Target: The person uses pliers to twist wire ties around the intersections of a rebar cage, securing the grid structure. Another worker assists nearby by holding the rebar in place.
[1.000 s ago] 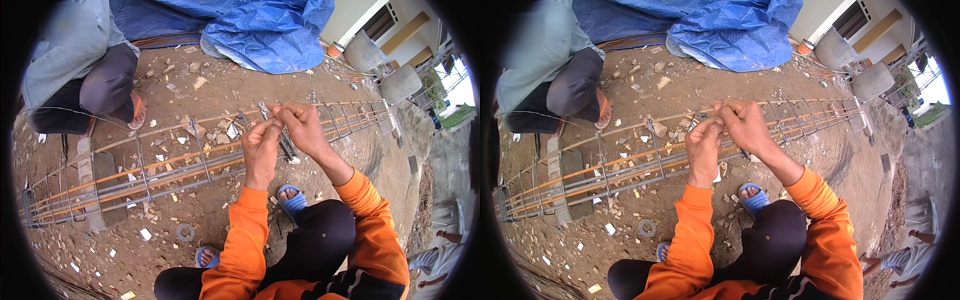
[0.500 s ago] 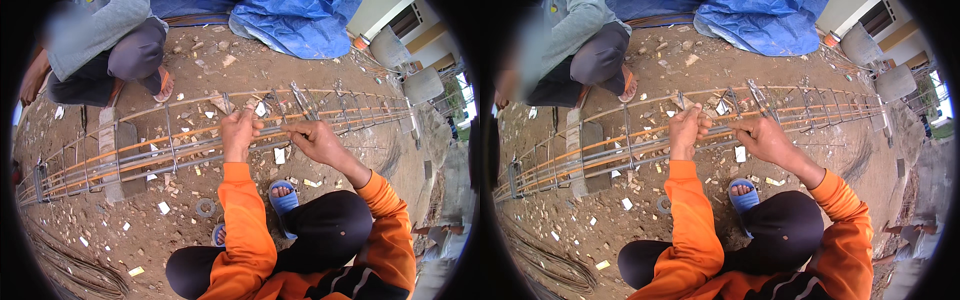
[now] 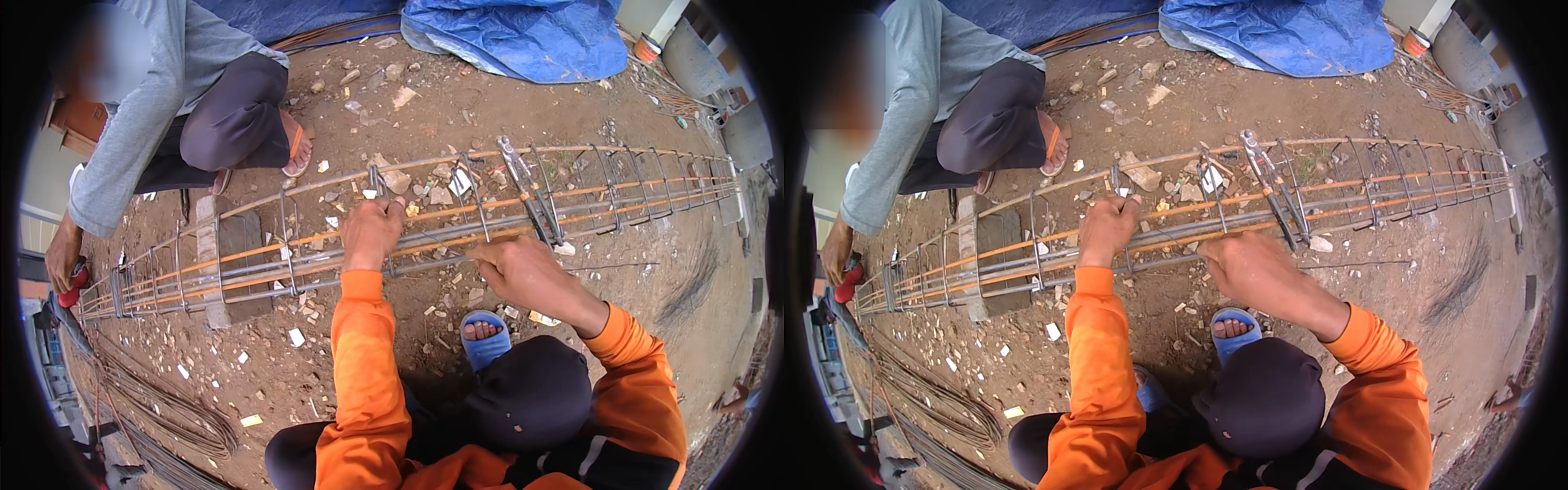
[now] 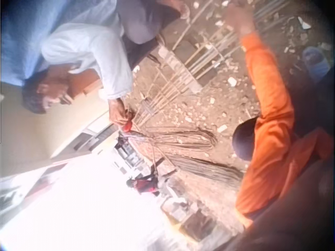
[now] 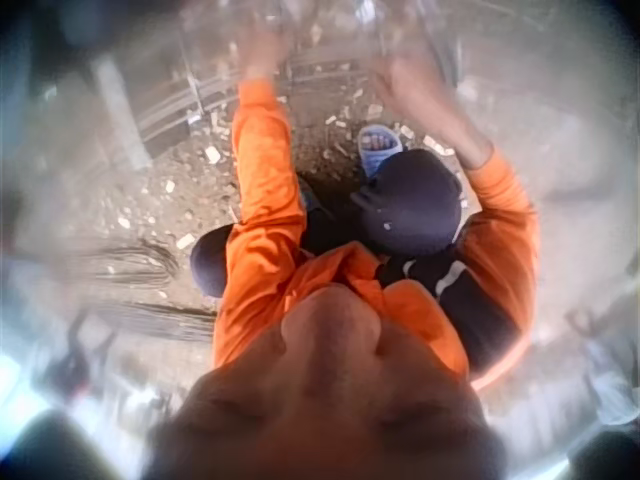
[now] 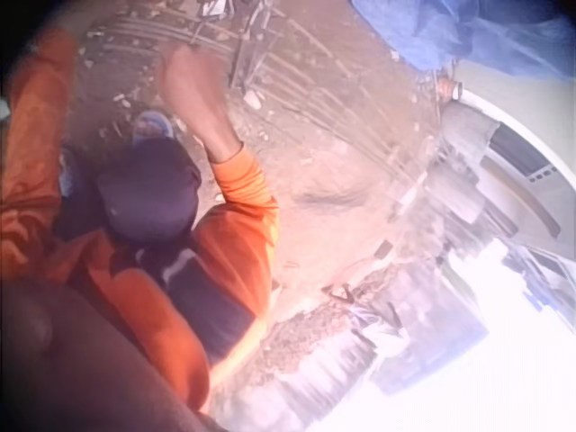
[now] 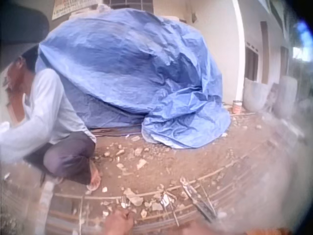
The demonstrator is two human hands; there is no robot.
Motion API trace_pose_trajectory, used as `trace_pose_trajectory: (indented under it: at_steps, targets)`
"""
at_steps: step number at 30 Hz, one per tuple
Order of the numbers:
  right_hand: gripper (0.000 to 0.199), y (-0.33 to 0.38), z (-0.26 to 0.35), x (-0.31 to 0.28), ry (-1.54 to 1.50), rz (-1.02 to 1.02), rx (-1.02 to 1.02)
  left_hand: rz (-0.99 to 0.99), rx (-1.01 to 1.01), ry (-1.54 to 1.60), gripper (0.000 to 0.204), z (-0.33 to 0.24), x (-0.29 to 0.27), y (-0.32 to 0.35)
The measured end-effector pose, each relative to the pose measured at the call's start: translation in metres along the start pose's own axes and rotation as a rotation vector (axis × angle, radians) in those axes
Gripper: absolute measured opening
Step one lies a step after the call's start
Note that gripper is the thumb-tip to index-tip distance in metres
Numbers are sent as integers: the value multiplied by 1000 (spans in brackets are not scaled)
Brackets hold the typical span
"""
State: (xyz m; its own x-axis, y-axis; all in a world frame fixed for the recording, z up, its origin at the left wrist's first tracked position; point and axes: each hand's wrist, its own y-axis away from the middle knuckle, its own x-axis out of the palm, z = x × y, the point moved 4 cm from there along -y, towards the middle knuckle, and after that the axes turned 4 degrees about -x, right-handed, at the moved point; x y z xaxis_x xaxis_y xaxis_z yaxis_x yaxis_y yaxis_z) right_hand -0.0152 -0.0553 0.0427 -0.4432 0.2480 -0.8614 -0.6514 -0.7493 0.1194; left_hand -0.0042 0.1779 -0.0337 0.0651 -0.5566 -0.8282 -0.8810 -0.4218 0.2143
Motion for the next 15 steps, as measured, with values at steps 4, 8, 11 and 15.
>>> trace_pose_trajectory:
  at_steps: [4,8,11,15]
  targets:
    - [15,-21,-20,16,-13,-26,-63,15,-77,-135,50,-8,15,-5]
    - [13,-48,-9,58,-179,-222,-152,-34,-157,-157,42,-9,32,-9]
    - [14,-59,3,74,-299,-185,-100,-89,-138,1,36,-4,35,-10]
    - [13,-76,-5,83,-369,-115,-46,-254,43,254,25,1,29,-6]
